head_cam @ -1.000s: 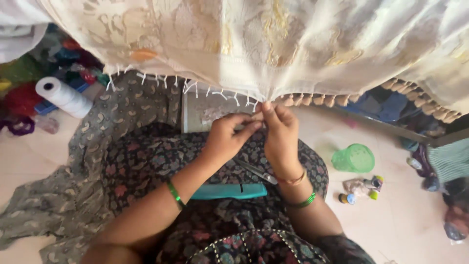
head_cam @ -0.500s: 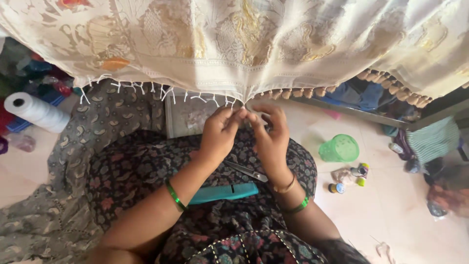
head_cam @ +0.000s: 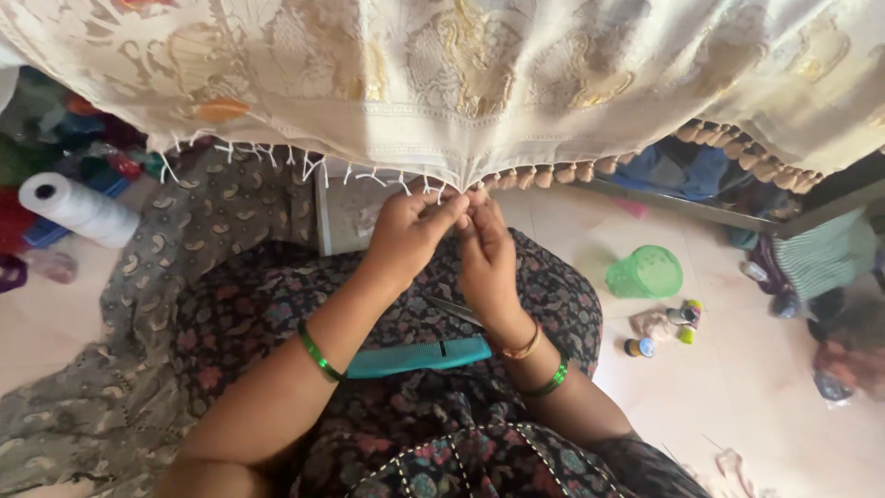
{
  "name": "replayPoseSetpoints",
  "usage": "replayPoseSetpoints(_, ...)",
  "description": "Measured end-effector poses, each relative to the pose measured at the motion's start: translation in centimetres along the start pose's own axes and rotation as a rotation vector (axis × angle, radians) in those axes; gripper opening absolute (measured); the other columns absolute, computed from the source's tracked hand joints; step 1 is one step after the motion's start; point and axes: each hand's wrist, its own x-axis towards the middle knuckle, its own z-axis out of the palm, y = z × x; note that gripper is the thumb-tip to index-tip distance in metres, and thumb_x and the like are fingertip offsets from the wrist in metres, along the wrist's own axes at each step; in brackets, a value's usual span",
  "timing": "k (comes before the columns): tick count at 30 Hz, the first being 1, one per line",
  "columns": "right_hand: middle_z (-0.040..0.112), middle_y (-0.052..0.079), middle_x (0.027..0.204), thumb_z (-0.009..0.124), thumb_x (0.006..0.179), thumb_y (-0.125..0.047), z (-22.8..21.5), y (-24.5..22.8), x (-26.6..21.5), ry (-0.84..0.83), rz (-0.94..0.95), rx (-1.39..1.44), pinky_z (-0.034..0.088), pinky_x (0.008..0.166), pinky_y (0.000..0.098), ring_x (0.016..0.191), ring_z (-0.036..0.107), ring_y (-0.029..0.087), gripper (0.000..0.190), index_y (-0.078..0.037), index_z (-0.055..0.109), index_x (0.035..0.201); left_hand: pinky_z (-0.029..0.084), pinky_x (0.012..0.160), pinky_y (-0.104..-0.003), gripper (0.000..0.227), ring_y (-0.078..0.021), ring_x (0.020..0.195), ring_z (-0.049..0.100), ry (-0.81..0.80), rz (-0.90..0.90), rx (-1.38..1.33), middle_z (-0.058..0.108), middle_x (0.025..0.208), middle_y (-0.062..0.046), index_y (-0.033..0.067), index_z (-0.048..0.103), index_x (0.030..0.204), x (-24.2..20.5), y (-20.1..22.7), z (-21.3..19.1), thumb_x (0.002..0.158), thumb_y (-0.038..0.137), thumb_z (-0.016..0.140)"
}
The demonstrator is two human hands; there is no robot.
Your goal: Knotting and trimming the fringe tassels on a decorative textile.
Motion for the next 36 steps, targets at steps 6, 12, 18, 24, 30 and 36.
replayPoseSetpoints(6,0.061,0.005,0.110,0.069,0.101,-0.013,-1.2,-1.2,0.9,0.080,-0.048,-0.298,0.051,0.091,0.0279,0.099,0.060,0.016,0.018,0.002,0.063,0.109,0.053,0.085,-0.027,0.021,-0.0102,0.092,0.068,0.106,0.116,-0.196,0.077,0.099,-0.006,0.0003,0.074,0.107,-0.1,-2.5,1.4,0.101,0.018,0.064)
replayPoseSetpoints(12,0.061,0.002,0.101,0.065,0.105,-0.017,-1.1,0.8,2.2,-0.056,0.167,0.156,0.051,0.084,0.0262,0.093,0.059,0.011,0.017,0.000,0.066,0.107,0.053,0.093,-0.038,0.016,-0.0307,0.106,0.067,0.313,0.519,0.322,0.071,0.107,-0.013,0.0011,0.072,0.107,-1.8,-2.2,1.1,0.097,0.011,0.067)
replayPoseSetpoints(18,0.064,0.001,0.093,0.058,0.109,-0.024,0.9,1.0,1.5,-0.041,0.337,0.566,0.050,0.084,0.0294,0.087,0.060,0.011,0.022,-0.003,0.066,0.105,0.051,0.091,-0.041,0.029,-0.0350,0.107,0.064,0.373,0.491,0.359,0.067,0.109,-0.019,-0.0038,0.066,0.107,-1.6,-0.7,-1.4,0.093,0.020,0.076)
replayPoseSetpoints(24,0.063,0.001,0.095,0.053,0.111,-0.028,-0.2,1.7,0.3,-0.035,0.293,0.696,0.053,0.087,0.0347,0.089,0.061,0.013,0.026,-0.006,0.063,0.102,0.051,0.065,-0.025,0.028,-0.0088,0.074,0.062,-0.079,0.053,-0.226,0.070,0.082,-0.002,-0.0011,0.077,0.100,0.6,-1.6,-0.6,0.103,0.026,0.068)
replayPoseSetpoints(30,0.062,0.003,0.086,0.049,0.110,-0.034,-1.7,1.6,0.1,-0.195,0.437,0.738,0.056,0.081,0.0377,0.084,0.065,0.019,0.031,-0.008,0.062,0.099,0.040,0.048,-0.023,0.026,-0.0064,0.060,0.057,-0.159,-0.259,-0.467,0.063,0.074,0.002,0.0022,0.078,0.109,0.3,-0.2,-0.3,0.097,0.024,0.068)
replayPoseSetpoints(36,0.064,0.003,0.087,0.055,0.110,-0.029,-2.9,3.3,0.5,-0.237,0.362,0.430,0.055,0.079,0.0338,0.082,0.063,0.016,0.028,-0.005,0.065,0.100,0.049,0.058,-0.026,0.025,-0.0110,0.065,0.060,-0.131,-0.144,-0.464,0.065,0.075,-0.002,-0.0030,0.078,0.107,0.4,-1.9,-0.4,0.101,0.020,0.068)
